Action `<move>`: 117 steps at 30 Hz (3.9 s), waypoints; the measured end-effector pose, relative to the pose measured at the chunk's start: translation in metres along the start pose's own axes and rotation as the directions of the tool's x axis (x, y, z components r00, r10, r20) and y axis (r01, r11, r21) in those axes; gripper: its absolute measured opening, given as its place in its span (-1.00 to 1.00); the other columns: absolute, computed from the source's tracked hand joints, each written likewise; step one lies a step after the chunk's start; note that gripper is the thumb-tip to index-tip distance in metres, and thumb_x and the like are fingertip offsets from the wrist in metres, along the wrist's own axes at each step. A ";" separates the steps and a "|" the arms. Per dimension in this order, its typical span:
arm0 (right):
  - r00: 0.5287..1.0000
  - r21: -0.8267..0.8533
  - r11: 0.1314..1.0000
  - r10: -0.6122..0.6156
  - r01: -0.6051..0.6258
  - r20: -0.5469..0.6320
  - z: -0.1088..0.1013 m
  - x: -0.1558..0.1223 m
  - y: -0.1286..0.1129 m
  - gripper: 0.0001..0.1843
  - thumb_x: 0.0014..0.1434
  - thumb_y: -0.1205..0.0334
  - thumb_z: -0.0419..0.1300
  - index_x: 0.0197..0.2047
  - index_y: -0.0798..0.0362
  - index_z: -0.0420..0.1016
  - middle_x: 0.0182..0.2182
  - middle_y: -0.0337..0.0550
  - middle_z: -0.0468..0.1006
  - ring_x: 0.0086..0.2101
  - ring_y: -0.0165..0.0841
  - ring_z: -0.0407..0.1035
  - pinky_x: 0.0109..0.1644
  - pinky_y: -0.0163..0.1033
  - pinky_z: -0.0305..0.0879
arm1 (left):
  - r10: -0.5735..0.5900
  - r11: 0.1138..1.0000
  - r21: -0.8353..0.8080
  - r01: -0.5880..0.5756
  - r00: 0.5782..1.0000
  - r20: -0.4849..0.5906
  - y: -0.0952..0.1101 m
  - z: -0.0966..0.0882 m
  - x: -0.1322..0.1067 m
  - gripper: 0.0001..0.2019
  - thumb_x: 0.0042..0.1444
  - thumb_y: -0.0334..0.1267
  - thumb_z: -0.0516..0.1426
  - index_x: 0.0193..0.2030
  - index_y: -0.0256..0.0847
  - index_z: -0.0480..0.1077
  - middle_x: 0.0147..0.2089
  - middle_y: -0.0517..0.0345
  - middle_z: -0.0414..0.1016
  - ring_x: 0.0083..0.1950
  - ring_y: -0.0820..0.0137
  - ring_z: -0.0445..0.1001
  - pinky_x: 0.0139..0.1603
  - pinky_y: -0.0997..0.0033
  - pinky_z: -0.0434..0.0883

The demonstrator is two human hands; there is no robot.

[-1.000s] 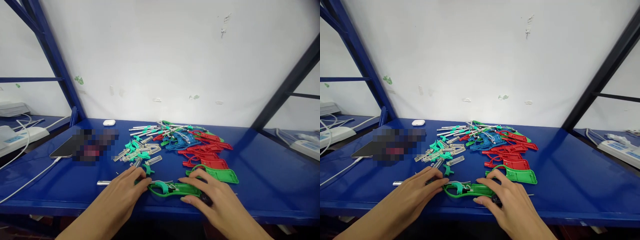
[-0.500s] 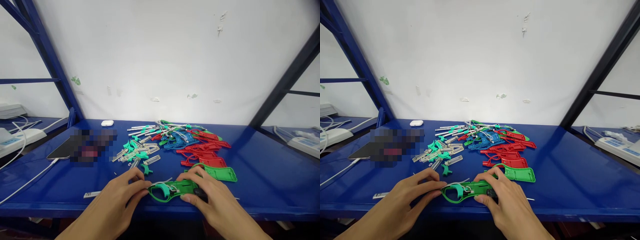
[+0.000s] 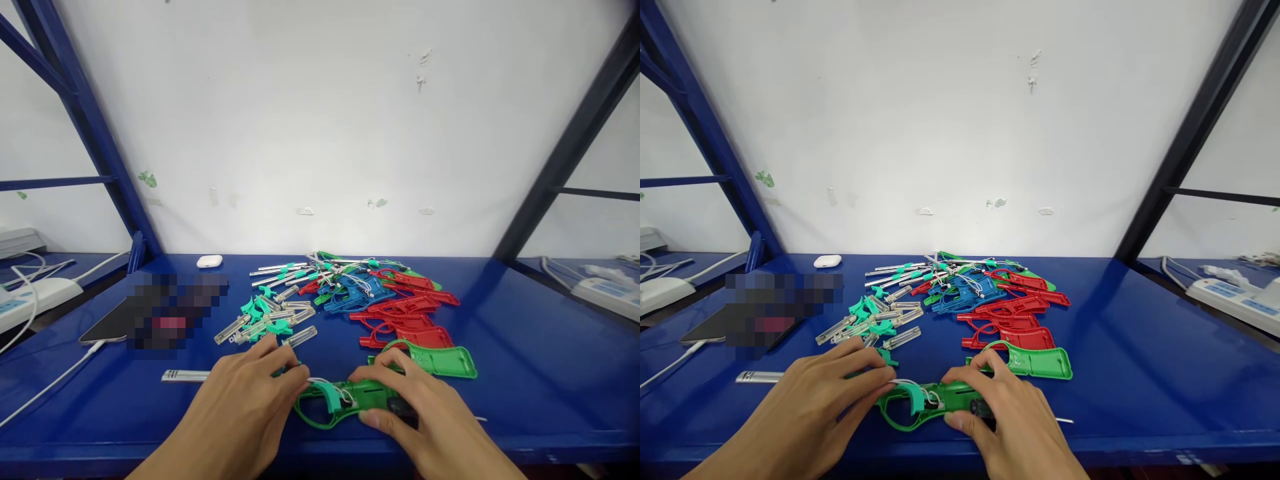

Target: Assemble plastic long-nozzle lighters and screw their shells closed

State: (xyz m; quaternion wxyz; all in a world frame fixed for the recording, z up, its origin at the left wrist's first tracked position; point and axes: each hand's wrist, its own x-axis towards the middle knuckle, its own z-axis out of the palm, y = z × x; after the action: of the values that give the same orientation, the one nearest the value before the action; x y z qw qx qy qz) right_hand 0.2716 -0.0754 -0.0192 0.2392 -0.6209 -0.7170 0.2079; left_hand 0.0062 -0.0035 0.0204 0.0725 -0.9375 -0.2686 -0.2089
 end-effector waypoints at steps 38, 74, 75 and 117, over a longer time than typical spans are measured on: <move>0.982 -0.122 0.985 -0.139 0.124 -0.124 0.000 -0.001 0.003 -0.70 0.37 0.06 0.29 0.14 -0.40 0.65 0.02 -0.22 0.62 -0.16 -0.27 0.67 -0.03 -0.23 0.58 | -0.432 0.901 -0.273 0.338 0.767 -0.475 -0.101 0.034 0.039 -0.77 0.44 -0.09 0.21 -0.01 -0.22 0.58 -0.08 0.07 0.66 -0.16 0.30 0.65 -0.10 0.23 0.62; 0.867 -0.290 0.951 -0.050 -0.111 -0.495 -0.028 -0.030 0.067 -0.65 0.45 -0.16 0.16 0.16 -0.31 0.62 0.09 -0.16 0.57 -0.36 -0.34 0.61 -0.40 -0.27 0.52 | -0.151 0.976 -0.197 0.089 0.933 -0.327 -0.007 0.001 -0.027 -0.67 0.40 -0.48 0.09 0.16 -0.02 0.48 0.03 0.08 0.57 0.19 0.21 0.47 0.18 0.19 0.48; 0.860 -0.295 0.947 -0.042 -0.128 -0.508 -0.027 -0.031 0.066 -0.63 0.42 -0.20 0.18 0.17 -0.31 0.61 0.08 -0.16 0.56 -0.41 -0.36 0.57 -0.41 -0.26 0.51 | -0.205 0.971 -0.190 0.144 0.910 -0.361 -0.010 0.004 -0.037 -0.69 0.40 -0.46 0.10 0.13 -0.01 0.50 0.01 0.09 0.57 0.15 0.21 0.48 0.16 0.18 0.49; 0.659 -0.180 0.913 0.118 -0.366 -0.743 -0.067 -0.022 0.141 -0.53 0.24 -0.20 0.07 -0.12 -0.16 0.72 -0.10 -0.05 0.75 -0.11 0.13 0.61 -0.02 0.26 0.51 | -0.441 0.889 -0.059 0.454 0.813 -0.380 -0.032 0.035 -0.062 -0.64 0.49 -0.10 0.03 0.35 -0.02 0.34 0.29 -0.04 0.42 0.36 -0.03 0.34 0.24 -0.22 0.46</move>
State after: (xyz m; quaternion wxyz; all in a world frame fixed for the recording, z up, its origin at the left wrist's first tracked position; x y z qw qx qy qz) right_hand 0.4259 -0.0770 -0.0519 0.3674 -0.7727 -0.4989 -0.1376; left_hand -0.0456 0.0026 -0.0369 0.0887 -0.7874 -0.4656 -0.3942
